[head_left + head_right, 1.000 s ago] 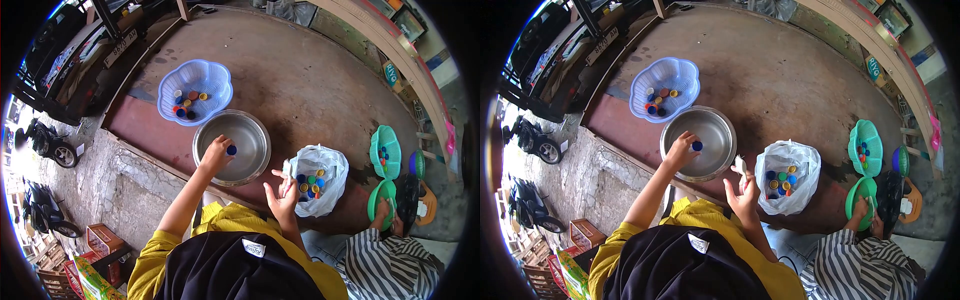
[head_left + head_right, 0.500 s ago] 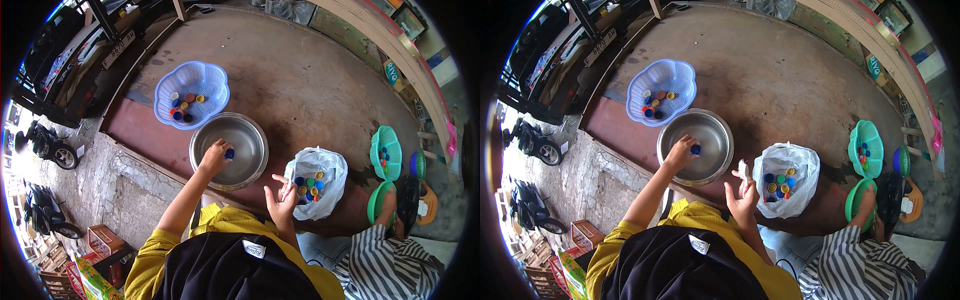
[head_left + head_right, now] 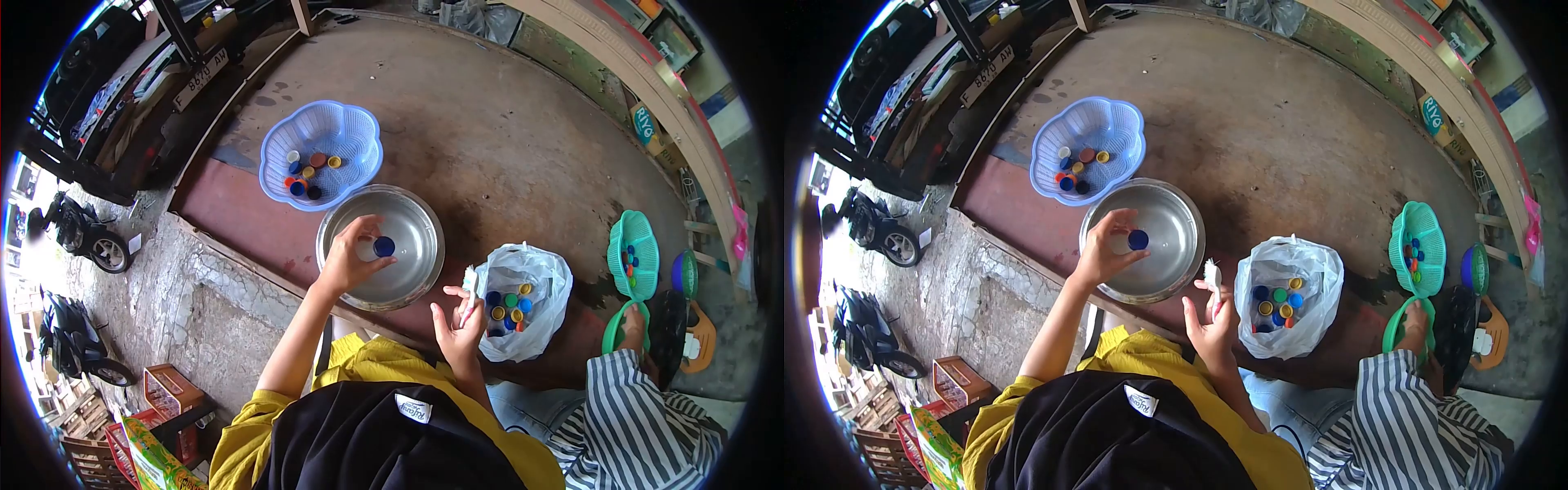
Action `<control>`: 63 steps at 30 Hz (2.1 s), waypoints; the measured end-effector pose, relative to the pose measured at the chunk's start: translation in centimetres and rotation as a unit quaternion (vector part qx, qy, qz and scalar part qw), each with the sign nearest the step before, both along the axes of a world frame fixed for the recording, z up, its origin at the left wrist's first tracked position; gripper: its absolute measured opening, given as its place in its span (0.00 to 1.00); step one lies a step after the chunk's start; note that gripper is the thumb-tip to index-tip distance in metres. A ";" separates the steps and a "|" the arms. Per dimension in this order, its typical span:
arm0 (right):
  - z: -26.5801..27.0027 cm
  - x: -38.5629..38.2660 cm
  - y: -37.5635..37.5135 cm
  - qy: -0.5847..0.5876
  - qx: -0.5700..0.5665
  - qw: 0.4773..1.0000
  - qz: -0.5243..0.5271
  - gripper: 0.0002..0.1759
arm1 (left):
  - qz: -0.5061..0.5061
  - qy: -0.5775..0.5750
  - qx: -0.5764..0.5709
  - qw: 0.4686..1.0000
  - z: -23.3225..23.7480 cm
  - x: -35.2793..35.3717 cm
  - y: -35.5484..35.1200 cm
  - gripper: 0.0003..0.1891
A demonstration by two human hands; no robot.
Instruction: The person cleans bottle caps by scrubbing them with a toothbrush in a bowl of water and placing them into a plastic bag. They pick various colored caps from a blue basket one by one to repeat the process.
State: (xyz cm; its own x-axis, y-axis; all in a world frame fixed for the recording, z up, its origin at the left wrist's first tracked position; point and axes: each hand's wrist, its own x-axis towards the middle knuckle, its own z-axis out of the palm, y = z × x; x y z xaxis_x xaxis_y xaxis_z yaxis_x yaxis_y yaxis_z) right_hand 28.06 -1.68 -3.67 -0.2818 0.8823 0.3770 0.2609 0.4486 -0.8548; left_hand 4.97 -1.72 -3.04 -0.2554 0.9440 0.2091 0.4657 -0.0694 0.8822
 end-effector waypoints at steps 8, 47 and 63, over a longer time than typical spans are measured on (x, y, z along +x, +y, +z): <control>-0.1 0.1 -0.1 0.012 -0.013 1.000 0.004 0.17 | -0.029 0.098 0.091 0.991 1.5 1.1 -0.8 0.31; 0.5 -3.2 2.0 -0.133 -0.102 0.979 0.117 0.15 | 0.028 -0.082 0.058 0.994 -0.4 0.8 -3.1 0.45; 1.8 -3.6 3.1 -0.142 -0.037 0.987 0.065 0.12 | 0.034 -0.084 0.065 0.994 0.3 0.7 -3.1 0.46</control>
